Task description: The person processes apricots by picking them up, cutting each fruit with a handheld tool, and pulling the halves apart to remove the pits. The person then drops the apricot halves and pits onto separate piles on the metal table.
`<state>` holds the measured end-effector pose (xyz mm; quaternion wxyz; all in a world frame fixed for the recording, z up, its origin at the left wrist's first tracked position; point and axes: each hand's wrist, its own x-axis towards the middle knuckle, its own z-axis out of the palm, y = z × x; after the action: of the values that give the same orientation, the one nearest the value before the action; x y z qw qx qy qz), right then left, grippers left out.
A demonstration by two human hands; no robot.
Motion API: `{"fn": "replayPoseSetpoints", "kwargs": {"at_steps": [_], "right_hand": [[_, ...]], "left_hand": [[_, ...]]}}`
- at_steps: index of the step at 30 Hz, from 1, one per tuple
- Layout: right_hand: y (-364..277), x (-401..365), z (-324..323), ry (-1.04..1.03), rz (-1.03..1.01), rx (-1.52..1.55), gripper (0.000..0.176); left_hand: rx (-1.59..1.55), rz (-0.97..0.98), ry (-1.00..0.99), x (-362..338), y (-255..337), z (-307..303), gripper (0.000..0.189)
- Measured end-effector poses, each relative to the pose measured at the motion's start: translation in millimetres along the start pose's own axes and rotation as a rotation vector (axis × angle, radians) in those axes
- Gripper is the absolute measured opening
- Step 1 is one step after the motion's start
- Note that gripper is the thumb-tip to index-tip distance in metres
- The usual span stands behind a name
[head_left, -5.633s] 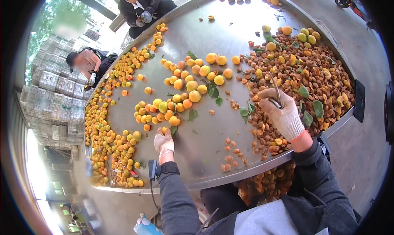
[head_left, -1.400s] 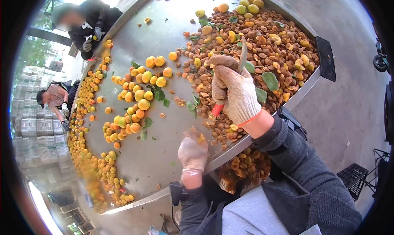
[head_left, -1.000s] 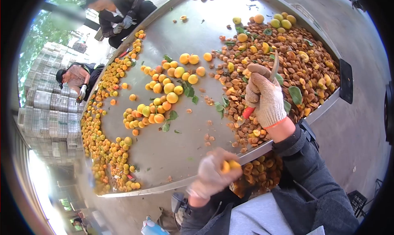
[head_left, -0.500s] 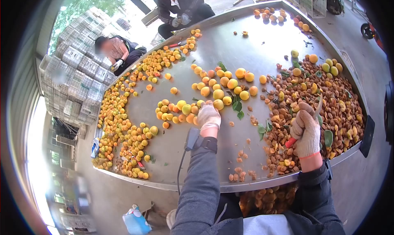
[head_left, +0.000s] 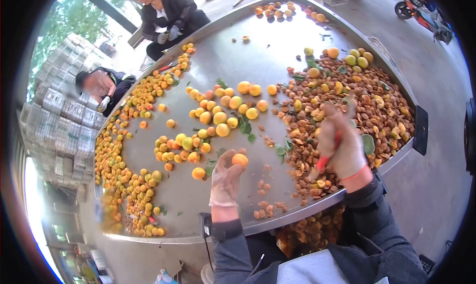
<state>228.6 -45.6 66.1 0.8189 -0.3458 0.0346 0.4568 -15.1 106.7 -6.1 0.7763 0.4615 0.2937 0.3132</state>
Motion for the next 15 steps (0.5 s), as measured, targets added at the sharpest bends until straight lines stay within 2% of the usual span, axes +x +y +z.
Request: {"fn": "replayPoseSetpoints", "kwargs": {"at_steps": [1,2,4,6,8,10,11,14,15], "right_hand": [[6,-7,-7,-0.032,0.084,-0.203,0.031],[13,-15,-9,-0.063,0.174,-0.403,0.031],[24,-28,5,-0.214,0.163,-0.813,0.024],[45,-26,-2,-0.352,-0.096,-1.012,0.018],[49,-28,-3,-0.349,-0.059,-1.085,0.019],[48,-35,0,-0.421,0.051,-1.178,0.019],[61,-30,-10,-0.506,-0.143,-1.282,0.021],[67,-29,-16,-0.573,-0.183,-1.342,0.023],[66,-30,-12,-0.553,-0.128,-1.365,0.023]], "left_hand": [[-0.237,0.018,-0.058,-5,4,10,0.049],[-0.240,0.011,-0.066,-10,9,25,0.049],[-0.491,-0.013,-0.035,-20,15,53,0.051],[-0.556,-0.013,-0.059,-21,9,62,0.049],[-0.620,-0.019,-0.081,-21,-2,62,0.046],[-0.470,-0.018,-0.042,-19,-18,56,0.042],[-0.475,-0.024,-0.044,-18,-23,57,0.042],[-0.579,-0.056,-0.053,-14,-31,63,0.044],[-0.590,-0.083,-0.078,-15,-28,66,0.048]]}}
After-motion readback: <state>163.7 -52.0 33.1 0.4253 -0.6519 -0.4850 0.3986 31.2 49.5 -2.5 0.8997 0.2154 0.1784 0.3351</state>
